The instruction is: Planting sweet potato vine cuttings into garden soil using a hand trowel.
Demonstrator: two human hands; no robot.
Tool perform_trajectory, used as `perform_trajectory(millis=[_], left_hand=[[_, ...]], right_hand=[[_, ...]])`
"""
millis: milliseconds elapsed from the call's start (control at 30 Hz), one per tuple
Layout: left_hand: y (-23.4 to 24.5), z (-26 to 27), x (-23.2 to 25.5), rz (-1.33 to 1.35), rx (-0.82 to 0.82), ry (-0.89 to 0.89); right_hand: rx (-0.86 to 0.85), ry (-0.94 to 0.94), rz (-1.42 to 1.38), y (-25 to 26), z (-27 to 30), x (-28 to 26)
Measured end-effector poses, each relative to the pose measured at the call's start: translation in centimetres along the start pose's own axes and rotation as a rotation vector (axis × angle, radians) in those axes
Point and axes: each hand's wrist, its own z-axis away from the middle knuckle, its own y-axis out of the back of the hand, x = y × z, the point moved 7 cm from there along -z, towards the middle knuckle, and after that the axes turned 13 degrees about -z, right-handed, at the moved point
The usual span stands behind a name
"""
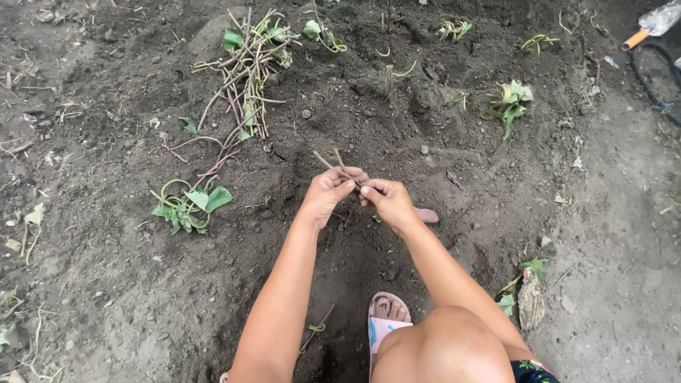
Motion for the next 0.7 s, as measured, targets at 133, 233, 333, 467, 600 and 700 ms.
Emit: perform_trajectory(millis=[133,233,333,467,600,700], left_hand=[[0.5,-0.9,-1.2,-0.078,0.018,-0.017],[0.8,-0.5,0.4,-0.094,0.068,0.009],[2.7,0.3,2.6,-0.078,0.211,0.044],[7.2,0.9,5.0,-0.021,0.380,0.003],[10.8,2.1,6.4,0.018,0.499,-0.046],[12.4,1.7,5.7,0.057,0.520,-0.072]], right_hand=[[-0.012,0.013,0.026,-0.1,0.2,-0.1],[0.006,-0.005,0.026,-0.6,1.3,-2.1],[0.068,0.027,0.099,0.1,2.5,-4.7],[0.152,0.088,0.282,3.8,0.5,-4.7],[0.190,0.225,1.009,6.9,0.2,-5.5],[0.028,-0.140,1.341,8.5,0.3,-1.7]])
